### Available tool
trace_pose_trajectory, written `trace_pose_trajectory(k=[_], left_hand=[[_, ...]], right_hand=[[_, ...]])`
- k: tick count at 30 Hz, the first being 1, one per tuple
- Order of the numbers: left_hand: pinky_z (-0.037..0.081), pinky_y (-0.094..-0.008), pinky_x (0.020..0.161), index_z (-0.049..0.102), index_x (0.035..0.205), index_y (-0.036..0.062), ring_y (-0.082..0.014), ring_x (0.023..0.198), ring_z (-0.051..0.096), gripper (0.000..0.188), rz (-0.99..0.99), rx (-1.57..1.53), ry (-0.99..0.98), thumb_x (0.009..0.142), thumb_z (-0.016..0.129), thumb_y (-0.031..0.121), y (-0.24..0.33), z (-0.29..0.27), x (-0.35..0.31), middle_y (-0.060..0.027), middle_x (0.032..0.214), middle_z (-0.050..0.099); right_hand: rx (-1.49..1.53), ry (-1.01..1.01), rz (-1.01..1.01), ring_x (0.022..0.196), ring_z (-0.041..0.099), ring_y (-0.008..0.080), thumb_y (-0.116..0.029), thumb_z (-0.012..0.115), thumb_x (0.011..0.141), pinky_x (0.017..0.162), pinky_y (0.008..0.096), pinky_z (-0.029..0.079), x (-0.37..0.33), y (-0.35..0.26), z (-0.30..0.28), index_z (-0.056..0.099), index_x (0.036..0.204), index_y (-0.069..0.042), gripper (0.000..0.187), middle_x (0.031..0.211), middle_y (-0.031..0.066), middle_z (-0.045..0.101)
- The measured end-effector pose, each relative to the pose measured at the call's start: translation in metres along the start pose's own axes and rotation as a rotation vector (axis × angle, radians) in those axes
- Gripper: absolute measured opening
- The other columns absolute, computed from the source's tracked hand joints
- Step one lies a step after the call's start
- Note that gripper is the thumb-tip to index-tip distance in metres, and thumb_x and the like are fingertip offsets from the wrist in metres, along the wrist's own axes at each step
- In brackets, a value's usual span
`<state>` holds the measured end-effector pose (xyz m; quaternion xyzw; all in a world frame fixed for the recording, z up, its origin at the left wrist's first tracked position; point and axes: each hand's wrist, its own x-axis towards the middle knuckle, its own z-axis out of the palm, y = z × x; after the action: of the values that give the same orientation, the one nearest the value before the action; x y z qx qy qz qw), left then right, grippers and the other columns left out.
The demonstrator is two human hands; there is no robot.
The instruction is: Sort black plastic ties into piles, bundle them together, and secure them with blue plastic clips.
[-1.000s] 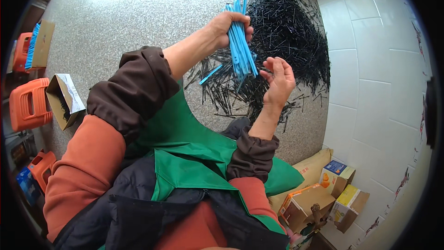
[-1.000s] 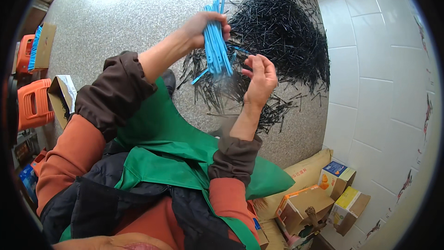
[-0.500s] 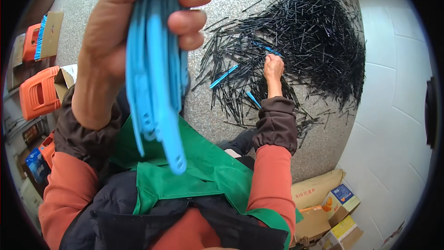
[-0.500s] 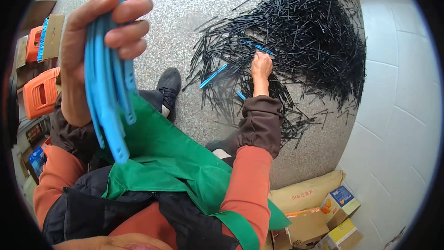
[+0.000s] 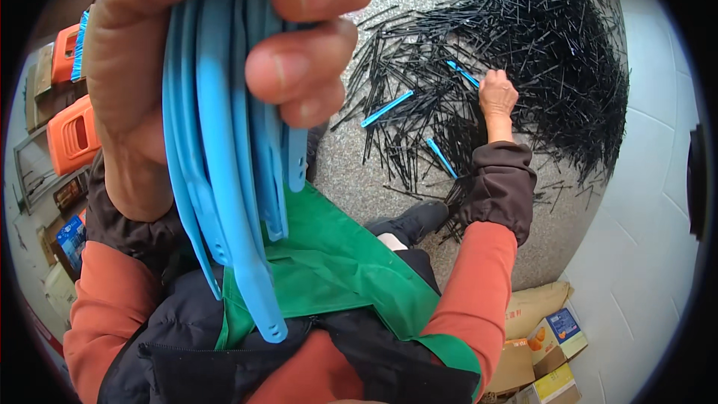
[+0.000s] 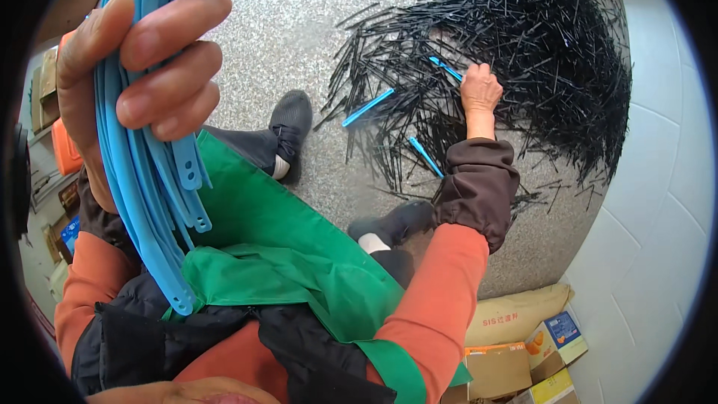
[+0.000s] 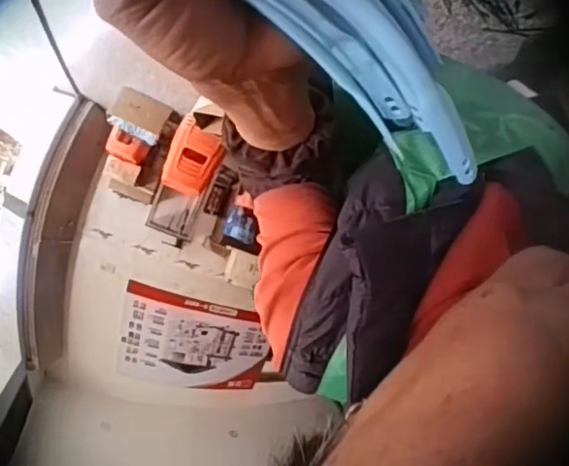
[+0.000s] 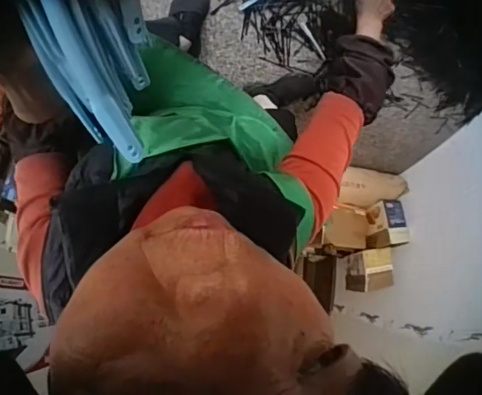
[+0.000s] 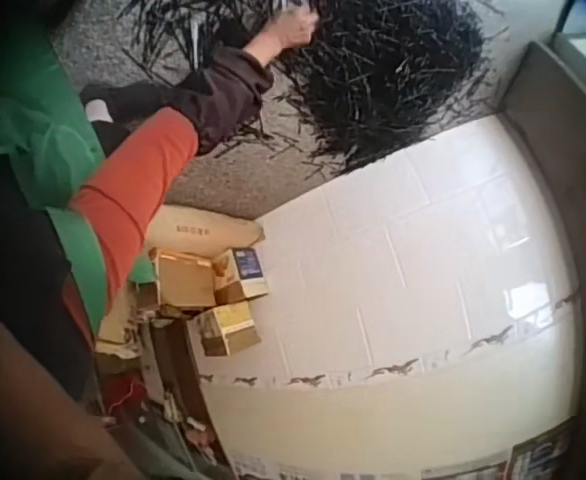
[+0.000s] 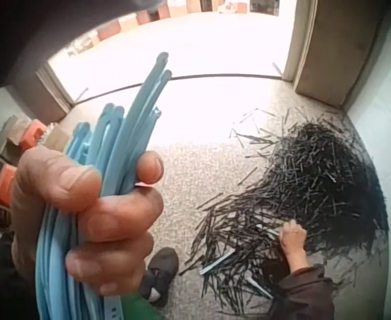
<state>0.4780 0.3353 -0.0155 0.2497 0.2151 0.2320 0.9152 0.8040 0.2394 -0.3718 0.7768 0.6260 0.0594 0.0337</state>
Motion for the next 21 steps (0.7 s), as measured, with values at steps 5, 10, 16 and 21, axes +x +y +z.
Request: trace_pose_trajectory(k=[5,10,16,21], left_hand=[[0.044,-0.0404,0.060,0.036,0.118,-0.0010,-0.0236,0.062,0.056,0.040,0.001,-0.305,0.077,0.083,0.047,0.015,-0.005,0.016,-0.008,-0.0124,0.080,0.051],[0.043,-0.0417,0.061,0.037,0.118,-0.0012,-0.0248,0.063,0.056,0.040,0.012,-0.304,0.106,0.082,0.047,0.014,-0.005,0.022,-0.011,-0.0131,0.081,0.052],[0.043,-0.0310,0.054,0.035,0.116,-0.0002,-0.0153,0.057,0.052,0.039,0.025,0.032,0.101,0.085,0.050,0.018,-0.001,0.012,-0.004,-0.0060,0.078,0.049],[0.043,-0.0240,0.050,0.033,0.114,0.0004,-0.0089,0.053,0.049,0.039,0.011,0.235,0.099,0.087,0.051,0.021,0.001,0.007,-0.007,-0.0012,0.076,0.047]], right_hand=[[0.325,-0.200,0.682,0.079,0.060,0.0343,-0.033,0.059,0.075,0.066,0.0442,0.047,-0.014,-0.006,-0.039,0.061,0.079,-0.011,0.022,0.082,0.0130,0.063],[0.312,-0.009,0.435,0.077,0.058,0.0333,-0.027,0.056,0.078,0.065,0.0449,0.046,-0.011,-0.028,-0.030,0.061,0.080,-0.010,0.018,0.085,0.0097,0.060],[0.073,-0.131,0.219,0.084,0.057,0.0306,-0.016,0.049,0.080,0.064,0.0393,0.050,-0.006,-0.047,0.034,0.063,0.079,-0.006,0.017,0.091,0.0102,0.056],[0.012,-0.117,0.038,0.084,0.056,0.0301,-0.018,0.058,0.072,0.063,0.0403,0.050,-0.002,-0.030,0.029,0.061,0.080,-0.008,0.013,0.091,0.0107,0.055]])
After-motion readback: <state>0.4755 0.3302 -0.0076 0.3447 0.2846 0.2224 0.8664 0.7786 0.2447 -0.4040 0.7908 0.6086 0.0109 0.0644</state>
